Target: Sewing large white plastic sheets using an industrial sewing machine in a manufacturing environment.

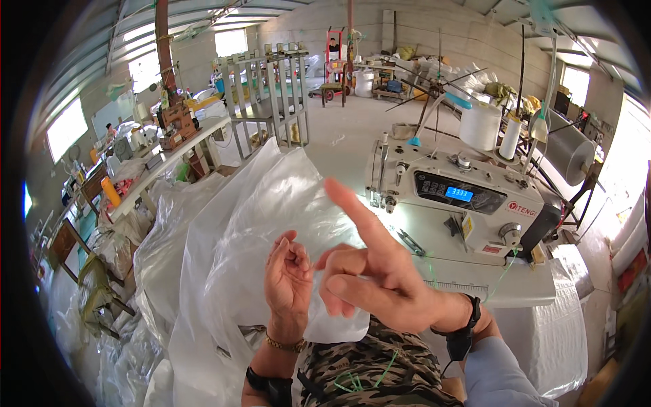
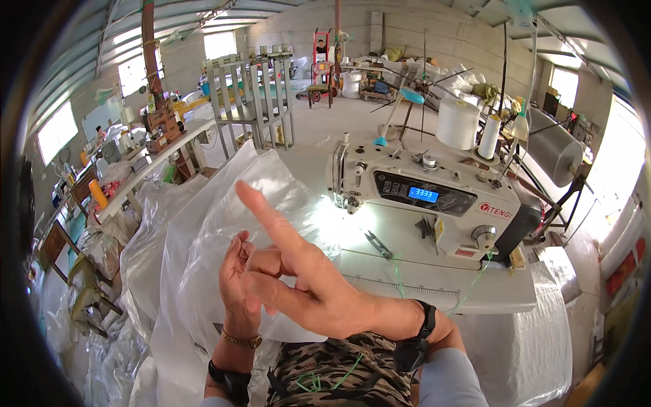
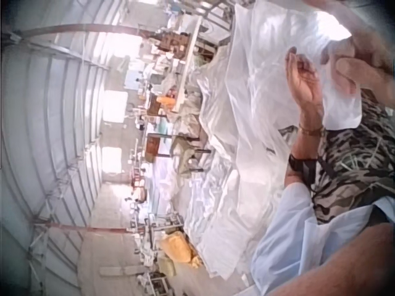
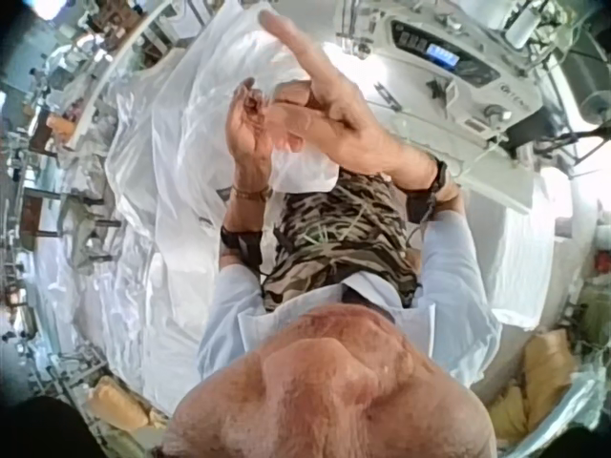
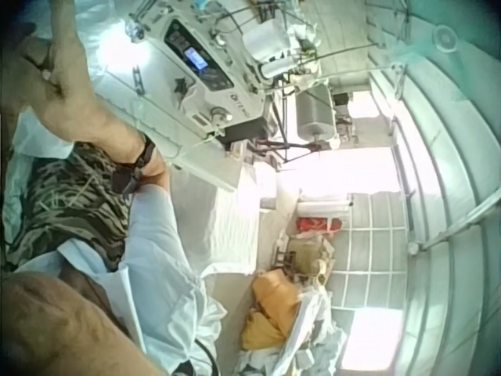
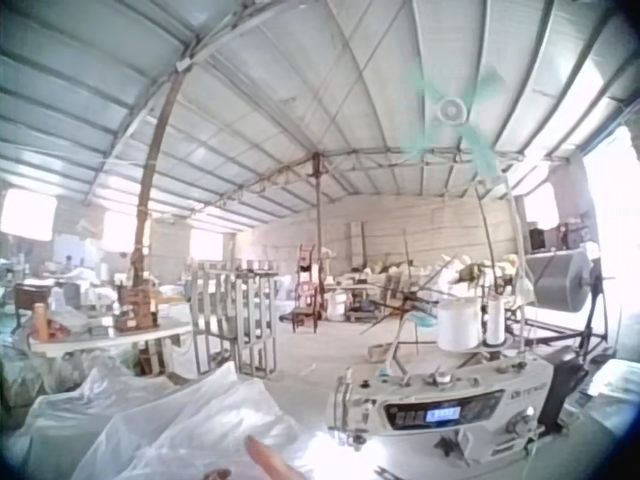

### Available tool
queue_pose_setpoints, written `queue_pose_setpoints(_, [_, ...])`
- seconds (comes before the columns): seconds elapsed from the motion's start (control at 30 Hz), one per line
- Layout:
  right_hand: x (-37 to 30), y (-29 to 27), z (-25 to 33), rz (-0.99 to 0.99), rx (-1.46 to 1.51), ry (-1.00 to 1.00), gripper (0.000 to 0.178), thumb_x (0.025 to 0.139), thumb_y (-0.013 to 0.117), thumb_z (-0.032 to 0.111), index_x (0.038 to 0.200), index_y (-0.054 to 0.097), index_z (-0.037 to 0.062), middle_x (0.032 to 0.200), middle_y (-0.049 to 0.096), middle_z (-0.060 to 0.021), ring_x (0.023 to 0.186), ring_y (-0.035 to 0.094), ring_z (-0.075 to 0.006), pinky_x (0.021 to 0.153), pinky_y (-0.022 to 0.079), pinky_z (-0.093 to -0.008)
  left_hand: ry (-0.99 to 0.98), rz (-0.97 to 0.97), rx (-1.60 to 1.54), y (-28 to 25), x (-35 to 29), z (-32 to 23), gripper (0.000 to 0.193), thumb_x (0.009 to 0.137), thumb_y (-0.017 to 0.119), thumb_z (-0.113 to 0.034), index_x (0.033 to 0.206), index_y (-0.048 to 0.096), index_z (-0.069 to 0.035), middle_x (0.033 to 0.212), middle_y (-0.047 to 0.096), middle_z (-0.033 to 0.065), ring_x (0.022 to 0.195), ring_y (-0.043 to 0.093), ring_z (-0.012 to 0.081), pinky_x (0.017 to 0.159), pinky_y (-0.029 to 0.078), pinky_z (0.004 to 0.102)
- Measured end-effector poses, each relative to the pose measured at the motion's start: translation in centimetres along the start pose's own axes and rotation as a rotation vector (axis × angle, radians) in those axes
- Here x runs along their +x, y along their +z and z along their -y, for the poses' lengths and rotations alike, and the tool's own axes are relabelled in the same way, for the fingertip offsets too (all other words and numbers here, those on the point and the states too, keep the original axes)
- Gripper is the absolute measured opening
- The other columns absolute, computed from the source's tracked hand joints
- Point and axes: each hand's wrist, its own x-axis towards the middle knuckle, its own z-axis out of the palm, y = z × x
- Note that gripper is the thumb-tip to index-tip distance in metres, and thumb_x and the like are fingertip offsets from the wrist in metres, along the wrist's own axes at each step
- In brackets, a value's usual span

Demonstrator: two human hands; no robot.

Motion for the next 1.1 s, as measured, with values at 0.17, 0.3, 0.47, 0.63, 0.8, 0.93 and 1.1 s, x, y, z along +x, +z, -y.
queue_pose_setpoints(0.17, [0.0, -0.2, 0.4, 0.041, -0.231, -0.351, 0.091, 0.094, 0.052, 0.001, 0.148, -0.021, -0.0011, 0.072, 0.06, -0.0013, 0.068, 0.058, -0.0118, 0.094, 0.041, -0.0445, -0.023, -0.007, -0.029, -0.7, 0.3, 0.4, 0.021, 0.1, 0.048, -0.012, 0.113, 0.055, 0.003, 0.076, 0.058, 0.0051, 0.068, 0.054, 0.0126, 0.058, 0.043, 0.0245])
queue_pose_setpoints(0.3, [-0.1, 0.1, 0.2, 0.002, -0.061, -0.165, 0.095, 0.093, 0.056, 0.003, 0.147, -0.022, -0.0031, 0.072, 0.059, -0.0006, 0.067, 0.058, -0.0099, 0.094, 0.042, -0.0463, -0.006, -0.097, 0.042, 0.7, -0.1, 0.4, 0.021, 0.1, 0.049, -0.012, 0.114, 0.055, 0.002, 0.077, 0.058, 0.0042, 0.067, 0.053, 0.0122, 0.057, 0.043, 0.0246])
queue_pose_setpoints(0.47, [-0.3, -0.2, 0.2, 0.004, -0.171, -0.247, 0.096, 0.092, 0.057, 0.003, 0.146, -0.021, -0.0044, 0.072, 0.059, -0.0007, 0.065, 0.057, -0.0099, 0.095, 0.042, -0.0452, -0.022, -0.054, 0.037, -0.2, -0.3, 0.6, 0.02, 0.1, 0.049, -0.014, 0.114, 0.056, 0.0, 0.077, 0.059, 0.0038, 0.066, 0.053, 0.011, 0.057, 0.042, 0.0231])
queue_pose_setpoints(0.63, [-0.5, -0.4, 1.2, -0.032, -0.353, -0.388, 0.098, 0.09, 0.06, 0.001, 0.147, -0.019, -0.0054, 0.074, 0.059, -0.0008, 0.065, 0.057, -0.0112, 0.094, 0.044, -0.0442, -0.038, -0.061, 0.052, -0.7, -0.1, 0.6, 0.021, 0.1, 0.049, -0.015, 0.115, 0.056, 0.0, 0.078, 0.059, 0.0038, 0.065, 0.053, 0.0104, 0.057, 0.042, 0.0224])
queue_pose_setpoints(0.8, [-1.1, -0.8, 2.1, -0.106, -0.471, -0.241, 0.093, 0.088, 0.062, 0.003, 0.148, -0.01, -0.0066, 0.074, 0.061, -0.0011, 0.066, 0.06, -0.0125, 0.091, 0.045, -0.0419, -0.038, 0.003, 0.122, -1.2, 0.0, 0.7, 0.022, 0.101, 0.049, -0.016, 0.115, 0.056, 0.0, 0.079, 0.059, 0.0039, 0.064, 0.053, 0.0105, 0.053, 0.044, 0.0231])
queue_pose_setpoints(0.93, [-1.5, -1.2, 0.6, -0.259, -0.31, -0.185, 0.087, 0.088, 0.062, 0.007, 0.148, 0.001, -0.0081, 0.074, 0.063, -0.0015, 0.066, 0.062, -0.013, 0.088, 0.046, -0.0396, -0.044, -0.051, 0.116, -1.7, 0.1, 1.4, 0.022, 0.1, 0.049, -0.016, 0.115, 0.055, 0.0, 0.079, 0.06, 0.0044, 0.064, 0.053, 0.0107, 0.054, 0.043, 0.0222])
queue_pose_setpoints(1.1, [-1.4, -1.9, -0.7, -0.067, -0.306, -0.116, 0.093, 0.092, 0.06, 0.01, 0.148, -0.013, -0.0078, 0.079, 0.064, -0.0045, 0.069, 0.062, -0.0109, 0.088, 0.047, -0.038, -0.005, -0.11, 0.102, -1.3, 0.4, 1.9, 0.023, 0.1, 0.048, -0.014, 0.115, 0.055, 0.001, 0.078, 0.06, 0.0054, 0.063, 0.053, 0.0109, 0.052, 0.042, 0.022])
